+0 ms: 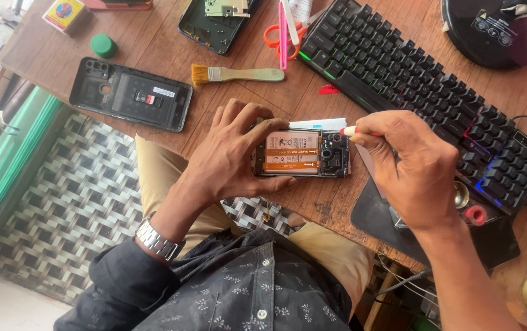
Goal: The person removes the SIM card from a smartphone, then uses a plastic pry tool to separate the back cover. After opening the phone, the person uses a screwdriver to remove screws from the internal frame.
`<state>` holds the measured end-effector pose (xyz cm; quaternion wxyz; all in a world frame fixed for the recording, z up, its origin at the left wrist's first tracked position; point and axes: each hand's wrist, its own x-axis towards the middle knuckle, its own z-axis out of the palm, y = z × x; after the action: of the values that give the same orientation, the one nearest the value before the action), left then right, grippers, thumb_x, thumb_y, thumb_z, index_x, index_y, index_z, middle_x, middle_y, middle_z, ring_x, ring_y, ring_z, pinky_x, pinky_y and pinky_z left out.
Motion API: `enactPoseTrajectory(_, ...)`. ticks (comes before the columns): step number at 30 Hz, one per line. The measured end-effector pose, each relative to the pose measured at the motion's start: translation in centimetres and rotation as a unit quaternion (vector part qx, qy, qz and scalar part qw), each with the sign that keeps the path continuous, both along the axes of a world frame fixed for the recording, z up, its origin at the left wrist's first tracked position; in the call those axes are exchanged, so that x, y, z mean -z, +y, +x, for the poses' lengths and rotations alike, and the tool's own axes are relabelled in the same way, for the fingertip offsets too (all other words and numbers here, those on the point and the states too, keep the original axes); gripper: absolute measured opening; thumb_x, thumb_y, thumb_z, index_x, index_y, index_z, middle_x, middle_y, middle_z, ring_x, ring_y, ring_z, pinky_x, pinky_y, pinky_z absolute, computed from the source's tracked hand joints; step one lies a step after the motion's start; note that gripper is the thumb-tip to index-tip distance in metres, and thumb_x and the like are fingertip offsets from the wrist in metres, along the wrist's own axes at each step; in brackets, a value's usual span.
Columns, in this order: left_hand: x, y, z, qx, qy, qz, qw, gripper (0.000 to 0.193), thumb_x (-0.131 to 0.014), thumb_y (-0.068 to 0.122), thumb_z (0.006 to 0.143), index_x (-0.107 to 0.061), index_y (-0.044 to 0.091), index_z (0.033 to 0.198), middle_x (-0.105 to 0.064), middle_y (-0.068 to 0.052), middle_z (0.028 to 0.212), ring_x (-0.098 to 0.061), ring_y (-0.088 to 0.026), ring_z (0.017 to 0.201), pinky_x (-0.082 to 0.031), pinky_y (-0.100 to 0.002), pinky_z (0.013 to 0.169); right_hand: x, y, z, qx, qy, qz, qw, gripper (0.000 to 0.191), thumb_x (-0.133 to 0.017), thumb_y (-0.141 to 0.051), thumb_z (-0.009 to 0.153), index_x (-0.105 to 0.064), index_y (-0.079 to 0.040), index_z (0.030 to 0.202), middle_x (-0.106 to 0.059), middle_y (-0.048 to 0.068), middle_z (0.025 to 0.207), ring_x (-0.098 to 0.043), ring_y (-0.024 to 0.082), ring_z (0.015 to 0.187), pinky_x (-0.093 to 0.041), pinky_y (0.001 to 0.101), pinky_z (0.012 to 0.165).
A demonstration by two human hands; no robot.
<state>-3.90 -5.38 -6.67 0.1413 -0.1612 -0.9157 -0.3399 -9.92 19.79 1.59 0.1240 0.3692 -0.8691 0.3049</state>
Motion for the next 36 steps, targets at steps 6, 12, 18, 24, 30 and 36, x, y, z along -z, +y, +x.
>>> enactPoseTrajectory(6, 0.4, -0.1, -0.1, 0.002, 0.003, -0.001, 1.000, 0.077, -0.084, 0.063, 0.072, -0.066, 0.012, 0.128, -0.058, -0.011, 0.125, -0.051, -0.035, 0.117, -0.042, -0.051, 0.104, -1.0, -0.7, 0.0, -0.008, -0.016, 0.021, 1.000, 0.014, -0.078, -0.004, 0.100, -0.068, -0.003, 0.110, -0.070, 0.010, 0.102, -0.071, 0.021, 0.090, -0.058, 0.0317, 0.078)
enactPoseTrajectory(12, 0.4, -0.2, 0.1, 0.000, 0.006, 0.005, 1.000, 0.076, -0.084, 0.063, 0.072, -0.067, 0.011, 0.126, -0.058, -0.011, 0.125, -0.051, -0.034, 0.118, -0.043, -0.051, 0.104, -3.1, -2.5, 0.1, 0.014, -0.005, 0.106, 0.994, 0.011, -0.077, -0.009, 0.099, -0.071, -0.001, 0.103, -0.069, 0.012, 0.090, -0.067, 0.023, 0.072, -0.051, 0.0337, 0.062)
enactPoseTrajectory(18, 0.5, -0.2, 0.1, 0.001, 0.008, 0.005, 1.000, 0.076, -0.084, 0.061, 0.072, -0.067, 0.011, 0.126, -0.058, -0.011, 0.125, -0.051, -0.034, 0.117, -0.043, -0.050, 0.103, -4.4, -3.9, -1.5, 0.086, -0.195, 0.287, 0.934, 0.024, -0.068, -0.027, 0.104, -0.069, -0.004, 0.096, -0.066, 0.013, 0.051, -0.064, 0.019, 0.042, -0.052, 0.0318, 0.048)
enactPoseTrajectory(24, 0.7, -0.2, 0.1, -0.001, 0.011, 0.003, 1.000, 0.075, -0.084, 0.060, 0.073, -0.067, 0.011, 0.126, -0.058, -0.011, 0.125, -0.050, -0.035, 0.118, -0.043, -0.050, 0.103, -4.7, -4.3, -4.3, 0.005, -0.154, 0.313, 0.937, 0.024, -0.073, -0.027, 0.095, -0.073, -0.003, 0.091, -0.063, 0.016, 0.059, -0.064, 0.030, 0.047, -0.051, 0.0422, 0.048)
enactPoseTrajectory(30, 0.5, -0.3, 0.2, -0.003, 0.011, 0.004, 1.000, 0.073, -0.084, 0.060, 0.074, -0.067, 0.010, 0.125, -0.058, -0.011, 0.124, -0.050, -0.035, 0.118, -0.043, -0.051, 0.103, -4.8, -4.5, -5.0, -0.177, -0.043, 0.221, 0.958, 0.030, -0.076, -0.017, 0.085, -0.069, 0.004, 0.105, -0.069, 0.018, 0.084, -0.068, 0.036, 0.075, -0.053, 0.0418, 0.063)
enactPoseTrajectory(36, 0.6, -0.3, 0.2, 0.001, 0.021, 0.006, 1.000, 0.073, -0.084, 0.059, 0.073, -0.067, 0.010, 0.125, -0.058, -0.011, 0.125, -0.050, -0.035, 0.118, -0.042, -0.051, 0.103, -4.8, -4.4, -5.2, -0.019, -0.111, 0.354, 0.929, 0.027, -0.072, -0.034, 0.095, -0.077, -0.008, 0.102, -0.072, 0.015, 0.081, -0.071, 0.033, 0.072, -0.056, 0.0427, 0.065)
